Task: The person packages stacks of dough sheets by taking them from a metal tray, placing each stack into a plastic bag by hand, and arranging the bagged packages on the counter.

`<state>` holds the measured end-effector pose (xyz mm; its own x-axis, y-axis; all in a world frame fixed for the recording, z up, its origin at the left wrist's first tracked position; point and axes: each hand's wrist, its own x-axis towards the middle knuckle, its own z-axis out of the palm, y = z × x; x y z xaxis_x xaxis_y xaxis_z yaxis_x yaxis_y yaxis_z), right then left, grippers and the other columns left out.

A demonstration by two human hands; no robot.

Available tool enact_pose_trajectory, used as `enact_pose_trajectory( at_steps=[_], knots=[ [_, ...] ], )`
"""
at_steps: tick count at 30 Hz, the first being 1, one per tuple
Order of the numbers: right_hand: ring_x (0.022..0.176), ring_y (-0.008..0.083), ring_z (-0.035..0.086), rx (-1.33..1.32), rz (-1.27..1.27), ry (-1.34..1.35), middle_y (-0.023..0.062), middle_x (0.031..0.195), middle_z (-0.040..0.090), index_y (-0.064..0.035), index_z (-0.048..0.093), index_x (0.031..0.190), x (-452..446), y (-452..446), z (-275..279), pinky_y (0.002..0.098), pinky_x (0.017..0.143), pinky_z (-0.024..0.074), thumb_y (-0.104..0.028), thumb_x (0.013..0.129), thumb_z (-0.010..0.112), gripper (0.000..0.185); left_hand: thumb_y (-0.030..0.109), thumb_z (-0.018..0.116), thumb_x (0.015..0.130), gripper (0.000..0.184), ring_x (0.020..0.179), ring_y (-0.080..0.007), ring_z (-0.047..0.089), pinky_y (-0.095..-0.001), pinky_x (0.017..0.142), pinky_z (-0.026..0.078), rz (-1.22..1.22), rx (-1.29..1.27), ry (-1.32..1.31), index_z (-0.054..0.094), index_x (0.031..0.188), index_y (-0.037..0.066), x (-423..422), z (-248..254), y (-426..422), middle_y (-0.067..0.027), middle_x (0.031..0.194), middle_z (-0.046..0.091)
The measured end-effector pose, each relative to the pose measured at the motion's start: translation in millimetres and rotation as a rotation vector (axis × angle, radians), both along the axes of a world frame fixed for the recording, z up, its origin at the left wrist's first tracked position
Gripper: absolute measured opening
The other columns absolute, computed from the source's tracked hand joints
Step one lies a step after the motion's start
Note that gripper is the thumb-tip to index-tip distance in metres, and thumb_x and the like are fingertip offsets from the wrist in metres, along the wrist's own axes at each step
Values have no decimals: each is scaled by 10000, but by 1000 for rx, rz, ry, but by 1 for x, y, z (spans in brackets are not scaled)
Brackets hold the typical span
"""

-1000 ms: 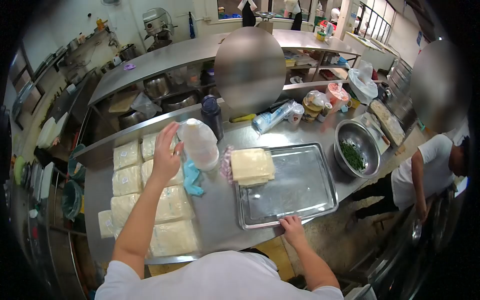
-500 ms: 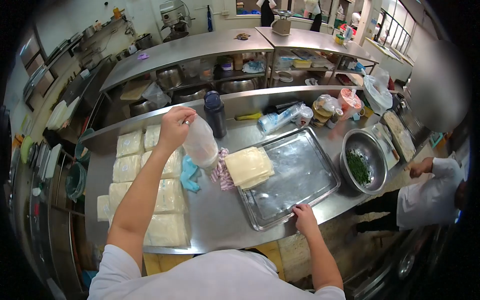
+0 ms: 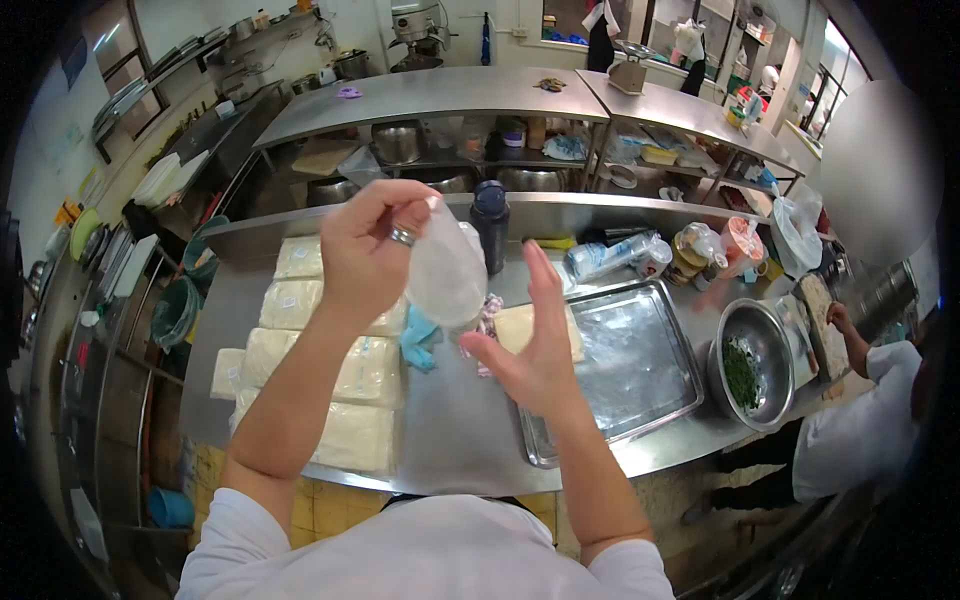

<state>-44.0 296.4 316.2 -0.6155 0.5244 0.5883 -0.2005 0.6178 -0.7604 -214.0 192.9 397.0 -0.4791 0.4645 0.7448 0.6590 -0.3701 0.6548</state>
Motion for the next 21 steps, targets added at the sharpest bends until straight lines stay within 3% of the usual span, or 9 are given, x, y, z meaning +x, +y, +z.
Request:
enact_pose_trajectory(
  at_steps=[2,5,6,8,9,12,15,19,21],
  knots=[
    [1160,242,642,-89,220,-77,156,1319,630,28,525,1410,-19,-10,12,337,1006,512,-142,868,811,635,41,686,983,76,768,-44,585,-214,692,488,-45,-56,-170,711,1044,4,11,-1,-15,-1,880,695],
    [976,179,704,-748,539,-255,110,1162,705,17,614,1275,-36,-20,-18,308,886,564,-171,969,719,373,72,698,976,145,816,-99,628,-258,743,515,143,-215,-211,701,1108,13,-3,-12,-45,-42,960,708],
    [836,151,722,-649,432,-301,74,982,729,18,659,1131,-37,-28,-24,317,768,596,-144,1036,618,192,213,774,927,348,974,-229,651,-359,882,522,311,-182,37,656,1206,42,-18,-28,-60,-123,1114,681],
    [842,173,725,-1033,439,-251,88,963,724,19,663,1121,-38,-42,-40,345,770,601,-126,1025,624,179,348,851,832,570,1115,-348,604,-459,994,475,227,-209,341,607,1264,66,-8,-47,-112,-182,1224,622],
    [846,184,727,-1232,427,-217,95,954,721,20,664,1117,-36,-50,-51,359,772,603,-118,1019,627,173,365,862,808,614,1130,-380,590,-484,998,470,141,-330,309,588,1274,73,15,-51,-132,-191,1237,607],
    [872,207,729,-1387,432,-258,107,990,718,24,663,1122,-26,-66,-99,370,780,602,-102,1004,636,175,197,822,806,454,1155,-416,572,-495,984,474,125,-609,301,640,1204,79,58,-102,-172,-194,1239,600],
    [902,220,726,-1444,286,-332,116,984,729,22,666,1109,-20,-78,-136,404,771,619,-93,1012,608,161,17,722,796,257,971,-359,647,-427,838,532,139,-725,57,713,1051,48,45,-179,-201,-179,1068,670],
    [935,278,730,-933,-17,-470,145,1076,743,19,658,1199,-6,-17,-169,419,856,603,-120,965,671,272,-34,682,804,301,763,-291,675,-378,683,535,165,-730,-237,733,1091,40,45,-186,-219,-150,900,702],
    [1238,379,622,-74,-244,-764,204,1344,639,-26,580,1393,2,43,-218,492,1041,504,-108,851,755,576,-20,684,808,371,734,-276,676,-374,662,536,89,-763,-382,738,1164,67,46,-185,-224,-136,878,703]
  ],
)
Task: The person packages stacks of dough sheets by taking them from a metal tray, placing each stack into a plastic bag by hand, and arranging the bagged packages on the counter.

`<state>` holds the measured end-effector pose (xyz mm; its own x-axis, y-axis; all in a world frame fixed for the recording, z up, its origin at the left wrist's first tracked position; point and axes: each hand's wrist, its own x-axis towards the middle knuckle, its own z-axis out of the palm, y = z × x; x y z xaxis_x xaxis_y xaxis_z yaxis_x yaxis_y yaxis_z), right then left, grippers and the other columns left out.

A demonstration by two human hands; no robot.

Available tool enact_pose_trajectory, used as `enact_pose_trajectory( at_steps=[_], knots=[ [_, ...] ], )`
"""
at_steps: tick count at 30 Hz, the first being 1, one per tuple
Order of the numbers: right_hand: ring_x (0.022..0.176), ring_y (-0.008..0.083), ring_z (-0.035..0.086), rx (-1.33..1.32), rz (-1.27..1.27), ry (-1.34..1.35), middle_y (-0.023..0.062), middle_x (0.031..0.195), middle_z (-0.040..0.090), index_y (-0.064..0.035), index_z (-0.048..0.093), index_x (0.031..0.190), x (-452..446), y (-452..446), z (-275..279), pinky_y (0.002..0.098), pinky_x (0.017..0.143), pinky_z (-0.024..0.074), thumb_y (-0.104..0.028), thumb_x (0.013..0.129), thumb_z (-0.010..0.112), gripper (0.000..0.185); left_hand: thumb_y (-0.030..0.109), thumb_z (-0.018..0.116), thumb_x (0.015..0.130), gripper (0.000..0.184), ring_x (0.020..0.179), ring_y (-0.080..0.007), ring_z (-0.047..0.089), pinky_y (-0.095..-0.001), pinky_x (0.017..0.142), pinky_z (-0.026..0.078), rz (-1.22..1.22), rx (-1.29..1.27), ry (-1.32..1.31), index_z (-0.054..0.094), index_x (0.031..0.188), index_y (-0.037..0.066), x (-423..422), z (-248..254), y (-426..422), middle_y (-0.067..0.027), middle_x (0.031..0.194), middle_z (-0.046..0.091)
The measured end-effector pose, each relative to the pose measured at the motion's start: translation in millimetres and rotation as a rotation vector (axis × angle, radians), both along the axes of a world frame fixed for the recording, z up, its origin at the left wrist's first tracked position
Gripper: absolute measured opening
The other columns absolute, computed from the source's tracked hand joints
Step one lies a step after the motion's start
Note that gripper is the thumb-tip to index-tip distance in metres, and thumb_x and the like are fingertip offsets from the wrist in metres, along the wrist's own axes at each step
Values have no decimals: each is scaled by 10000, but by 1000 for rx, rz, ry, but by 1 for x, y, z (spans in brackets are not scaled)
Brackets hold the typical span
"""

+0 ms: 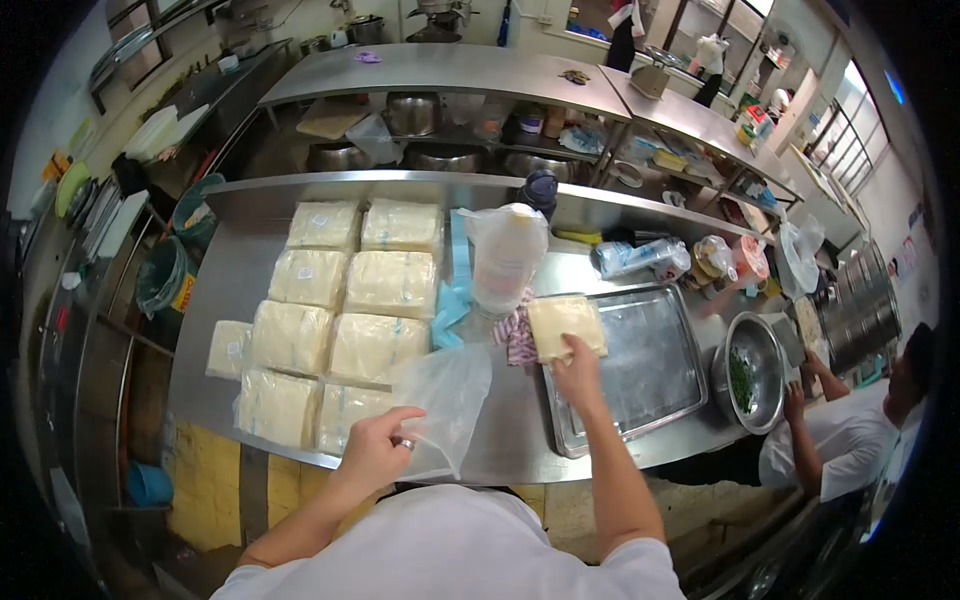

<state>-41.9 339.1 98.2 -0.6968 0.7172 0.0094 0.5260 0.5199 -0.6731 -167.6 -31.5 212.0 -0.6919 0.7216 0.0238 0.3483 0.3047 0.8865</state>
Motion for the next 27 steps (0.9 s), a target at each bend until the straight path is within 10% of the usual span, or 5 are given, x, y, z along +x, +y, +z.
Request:
enact_pose_trajectory(
  at_steps=[3,6,19,25,27],
  knots=[
    [1459,418,403,630,334,-356,224,1601,386,-79,414,1546,-11,30,-5,512,1179,372,-182,772,829,884,9,708,809,426,728,-242,649,-360,663,524,-99,-7,-225,755,1214,130,6,-1,2,-104,867,686],
    [1539,416,251,680,646,-609,167,1697,197,-120,296,1604,-30,46,6,490,1232,302,-255,742,859,1038,35,765,825,372,662,-161,580,-312,624,472,-186,-46,-191,791,1172,166,9,0,3,-66,805,649],
    [1431,463,430,995,745,-448,223,1585,411,-25,447,1501,-24,70,-50,542,1106,451,-105,905,577,615,155,801,898,135,699,-93,620,-291,654,506,60,-201,-372,814,960,36,-9,19,8,-79,780,743],
    [1164,420,666,50,310,-341,264,1172,699,-7,619,1311,-50,94,24,479,954,529,-43,931,536,391,184,768,940,189,659,-71,556,-290,595,464,210,-56,-287,797,943,-3,-71,24,16,-4,722,684],
    [939,303,723,-106,240,45,151,971,752,-2,688,1182,-40,130,20,360,796,529,-24,950,547,273,201,757,957,216,640,-61,520,-287,569,435,252,15,-317,789,952,-13,-88,33,21,25,692,651]
  ],
)
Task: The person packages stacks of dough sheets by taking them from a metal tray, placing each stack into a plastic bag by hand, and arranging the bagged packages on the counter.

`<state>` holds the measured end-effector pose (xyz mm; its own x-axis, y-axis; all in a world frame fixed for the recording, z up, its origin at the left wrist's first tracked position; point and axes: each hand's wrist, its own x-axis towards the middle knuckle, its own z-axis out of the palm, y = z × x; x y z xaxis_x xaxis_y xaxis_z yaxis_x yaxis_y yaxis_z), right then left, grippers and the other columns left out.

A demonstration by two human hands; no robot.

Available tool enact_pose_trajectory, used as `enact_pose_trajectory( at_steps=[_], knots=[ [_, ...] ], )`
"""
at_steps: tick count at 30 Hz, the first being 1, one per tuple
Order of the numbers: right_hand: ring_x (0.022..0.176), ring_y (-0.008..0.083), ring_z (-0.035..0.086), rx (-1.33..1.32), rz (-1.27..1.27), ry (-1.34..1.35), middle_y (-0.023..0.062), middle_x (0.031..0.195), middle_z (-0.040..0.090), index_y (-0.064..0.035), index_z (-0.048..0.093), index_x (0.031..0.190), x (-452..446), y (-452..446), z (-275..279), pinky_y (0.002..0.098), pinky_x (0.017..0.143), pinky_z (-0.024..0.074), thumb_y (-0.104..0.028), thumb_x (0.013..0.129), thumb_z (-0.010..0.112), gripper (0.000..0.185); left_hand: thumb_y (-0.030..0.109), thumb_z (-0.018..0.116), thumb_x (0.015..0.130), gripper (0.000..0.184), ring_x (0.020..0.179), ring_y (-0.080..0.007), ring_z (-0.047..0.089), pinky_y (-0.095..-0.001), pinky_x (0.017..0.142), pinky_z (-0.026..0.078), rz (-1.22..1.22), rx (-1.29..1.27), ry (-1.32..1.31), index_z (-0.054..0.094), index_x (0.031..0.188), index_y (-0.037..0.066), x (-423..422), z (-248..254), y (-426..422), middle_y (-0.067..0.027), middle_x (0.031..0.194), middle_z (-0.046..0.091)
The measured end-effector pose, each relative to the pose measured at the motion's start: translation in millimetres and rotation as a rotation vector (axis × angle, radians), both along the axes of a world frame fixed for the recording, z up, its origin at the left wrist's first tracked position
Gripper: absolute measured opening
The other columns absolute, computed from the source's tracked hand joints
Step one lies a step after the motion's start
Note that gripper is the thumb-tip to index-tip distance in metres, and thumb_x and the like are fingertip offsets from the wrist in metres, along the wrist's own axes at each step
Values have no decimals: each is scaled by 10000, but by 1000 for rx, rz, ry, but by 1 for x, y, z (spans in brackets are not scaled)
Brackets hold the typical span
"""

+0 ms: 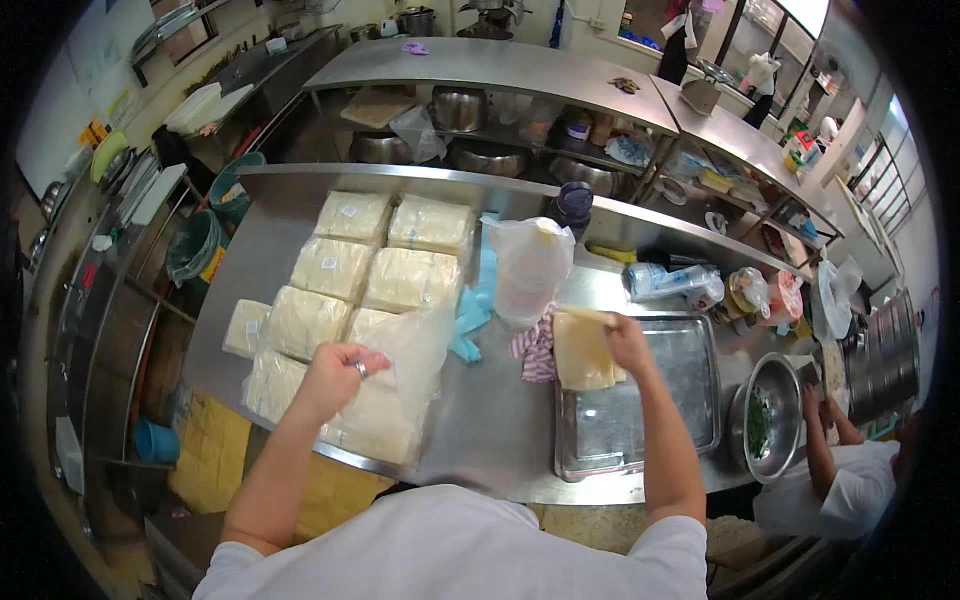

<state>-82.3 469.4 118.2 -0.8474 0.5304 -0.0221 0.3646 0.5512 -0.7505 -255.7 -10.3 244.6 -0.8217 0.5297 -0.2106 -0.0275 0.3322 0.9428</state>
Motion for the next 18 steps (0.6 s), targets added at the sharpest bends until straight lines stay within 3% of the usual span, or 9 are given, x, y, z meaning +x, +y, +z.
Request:
enact_pose_trajectory(
  at_steps=[3,6,9,11,14,17,18],
  knots=[
    [869,187,695,-399,-149,320,35,985,741,-2,700,1185,23,41,16,295,745,518,-41,975,566,252,194,746,968,219,684,-62,546,-278,614,451,52,18,-78,786,990,-21,-21,17,10,28,752,681],
    [968,240,709,-682,-139,619,74,1097,737,0,658,1263,55,7,94,354,836,562,-71,964,589,315,193,740,972,243,759,-79,604,-274,682,493,68,69,-40,777,1053,-33,-31,28,18,-9,844,735],
    [1101,304,692,-1309,-230,867,134,1219,701,2,574,1369,68,-75,131,444,958,570,-82,918,624,462,179,724,981,249,836,-100,647,-276,747,523,69,167,87,772,1096,-36,-47,9,26,-53,946,769],
    [1213,360,647,-1550,-58,850,186,1314,655,4,510,1432,66,-114,103,523,1061,524,-71,874,641,577,163,708,989,232,869,-114,666,-280,790,536,73,162,138,777,1101,-29,-50,7,31,-80,1010,781],
    [1196,385,662,-1582,-113,667,217,1330,640,28,480,1445,49,-190,78,551,1039,546,-52,834,636,636,182,715,986,233,879,-142,694,-286,800,540,71,105,285,780,1103,-8,-46,5,32,-117,1049,782],
    [1193,377,666,-1731,87,515,217,1336,638,41,472,1441,37,-264,81,532,1035,553,28,812,650,654,222,741,965,233,838,-186,710,-313,759,541,110,-12,447,792,1090,32,-41,-1,29,-151,987,768],
    [1191,372,669,-1752,115,465,214,1336,639,43,476,1437,32,-290,91,529,1037,551,44,807,654,655,248,752,940,219,775,-252,700,-365,714,539,104,-63,515,805,1084,93,-36,6,25,-166,884,723]
  ],
)
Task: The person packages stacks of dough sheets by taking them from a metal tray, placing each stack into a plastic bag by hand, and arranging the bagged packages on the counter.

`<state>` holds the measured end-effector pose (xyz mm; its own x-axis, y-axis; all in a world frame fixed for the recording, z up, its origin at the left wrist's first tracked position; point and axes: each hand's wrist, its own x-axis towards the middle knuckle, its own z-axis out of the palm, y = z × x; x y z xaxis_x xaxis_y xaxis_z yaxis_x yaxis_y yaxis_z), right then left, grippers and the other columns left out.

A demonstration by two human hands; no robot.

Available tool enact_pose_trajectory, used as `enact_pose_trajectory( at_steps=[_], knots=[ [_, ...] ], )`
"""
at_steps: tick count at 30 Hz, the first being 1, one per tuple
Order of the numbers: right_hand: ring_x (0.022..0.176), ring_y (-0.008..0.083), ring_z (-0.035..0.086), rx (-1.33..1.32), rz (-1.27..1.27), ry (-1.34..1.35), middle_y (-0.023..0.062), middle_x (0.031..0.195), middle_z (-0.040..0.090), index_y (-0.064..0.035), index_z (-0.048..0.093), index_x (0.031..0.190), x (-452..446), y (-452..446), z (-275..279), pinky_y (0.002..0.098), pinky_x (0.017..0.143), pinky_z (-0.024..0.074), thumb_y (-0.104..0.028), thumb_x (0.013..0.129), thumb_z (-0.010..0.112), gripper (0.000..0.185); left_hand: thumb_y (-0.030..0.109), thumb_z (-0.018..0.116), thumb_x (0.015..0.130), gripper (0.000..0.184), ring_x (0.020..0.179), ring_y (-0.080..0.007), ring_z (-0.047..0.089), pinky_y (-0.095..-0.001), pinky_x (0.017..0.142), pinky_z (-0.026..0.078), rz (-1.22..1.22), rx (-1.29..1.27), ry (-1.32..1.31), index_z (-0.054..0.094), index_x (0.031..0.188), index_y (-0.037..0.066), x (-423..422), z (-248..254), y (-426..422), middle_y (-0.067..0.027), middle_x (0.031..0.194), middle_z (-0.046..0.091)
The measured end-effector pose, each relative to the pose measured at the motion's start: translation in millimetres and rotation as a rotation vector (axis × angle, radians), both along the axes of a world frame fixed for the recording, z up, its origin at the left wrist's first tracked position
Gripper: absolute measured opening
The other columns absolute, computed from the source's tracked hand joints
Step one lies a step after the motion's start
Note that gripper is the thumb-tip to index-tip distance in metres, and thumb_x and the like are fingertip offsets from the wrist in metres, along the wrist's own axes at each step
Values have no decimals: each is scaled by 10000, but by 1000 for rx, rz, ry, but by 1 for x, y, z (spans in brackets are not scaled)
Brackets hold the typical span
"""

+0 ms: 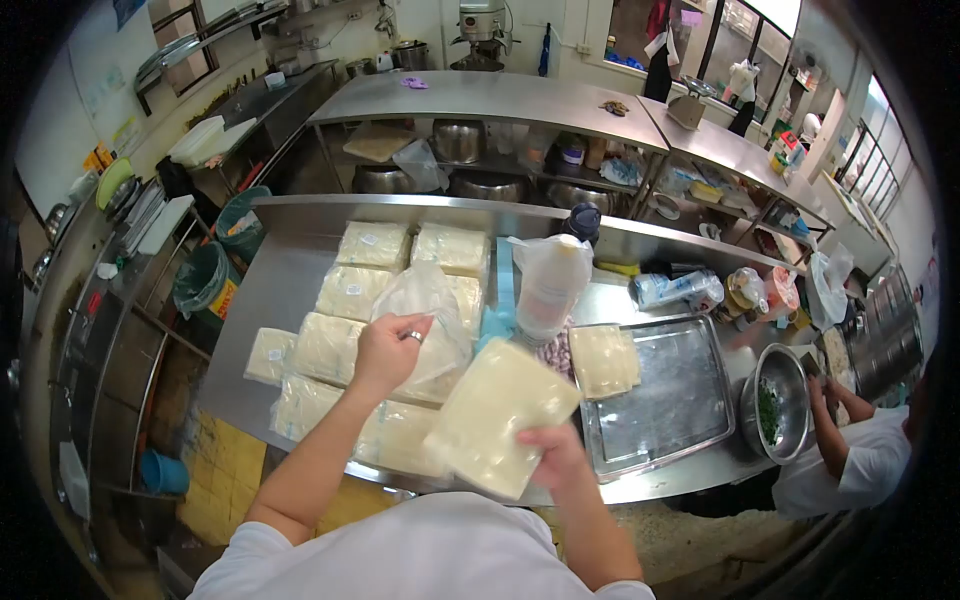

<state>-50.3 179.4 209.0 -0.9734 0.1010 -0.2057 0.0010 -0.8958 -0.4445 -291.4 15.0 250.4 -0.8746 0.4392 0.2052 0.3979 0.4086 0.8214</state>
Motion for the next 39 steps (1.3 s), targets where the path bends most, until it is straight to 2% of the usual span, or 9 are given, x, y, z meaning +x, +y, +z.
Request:
enact_pose_trajectory(
  at_steps=[4,10,13,16,21,25,31,36,39],
  knots=[
    [1207,368,659,-36,200,-56,199,1345,637,40,494,1421,-25,-64,-5,536,1063,528,42,815,667,630,206,697,919,228,806,-370,682,-438,740,545,-217,-239,40,805,1116,161,19,10,-27,-164,847,674],
    [1245,379,629,13,53,-143,198,1349,623,39,479,1427,-72,-74,-30,544,1100,495,25,840,644,610,61,624,865,468,932,-412,668,-484,852,546,-379,-524,128,681,1324,133,22,11,-89,-192,964,668],
    [1245,381,621,27,-35,-123,200,1353,610,35,462,1438,-85,-79,-24,547,1108,483,28,842,626,618,35,633,841,352,929,-432,661,-499,835,539,-208,-322,230,646,1193,25,19,-23,-107,-212,954,662],
    [1206,371,640,-34,-116,-119,189,1330,617,36,463,1424,-96,-90,-28,508,1088,508,49,846,614,597,26,614,840,283,920,-480,655,-537,832,531,-162,-292,66,553,1116,5,25,-49,-107,-233,1056,650],
    [1209,373,628,78,-309,-196,181,1312,613,30,484,1397,-104,-110,-36,536,1048,531,68,850,593,559,36,628,827,173,841,-449,661,-547,760,525,-137,-210,113,575,991,22,43,-63,-109,-207,897,659],
    [1189,375,635,129,-372,-249,171,1275,625,15,515,1366,-103,-119,-22,568,1017,543,106,854,564,522,33,650,804,145,775,-413,664,-527,700,528,85,-116,38,584,933,34,31,-23,-111,-188,832,654],
    [1146,355,652,153,-491,-287,169,1253,637,12,511,1369,-108,-115,-23,562,998,556,137,863,550,523,42,674,770,193,741,-386,659,-508,658,519,-153,-164,80,589,936,90,81,-56,-96,-147,815,649],
    [1040,246,677,397,-507,-145,120,1164,691,9,602,1284,-88,-129,-36,399,889,556,56,872,623,415,85,703,792,276,778,-372,666,-491,680,530,-81,-269,145,599,1047,65,66,-25,-100,-148,876,648],
    [962,179,663,595,-469,-159,77,1058,713,12,664,1182,-83,-135,-38,344,841,532,5,884,650,299,80,720,789,391,724,-332,650,-433,672,540,-50,-5,319,599,1158,40,58,-14,-72,-127,773,598]
  ],
)
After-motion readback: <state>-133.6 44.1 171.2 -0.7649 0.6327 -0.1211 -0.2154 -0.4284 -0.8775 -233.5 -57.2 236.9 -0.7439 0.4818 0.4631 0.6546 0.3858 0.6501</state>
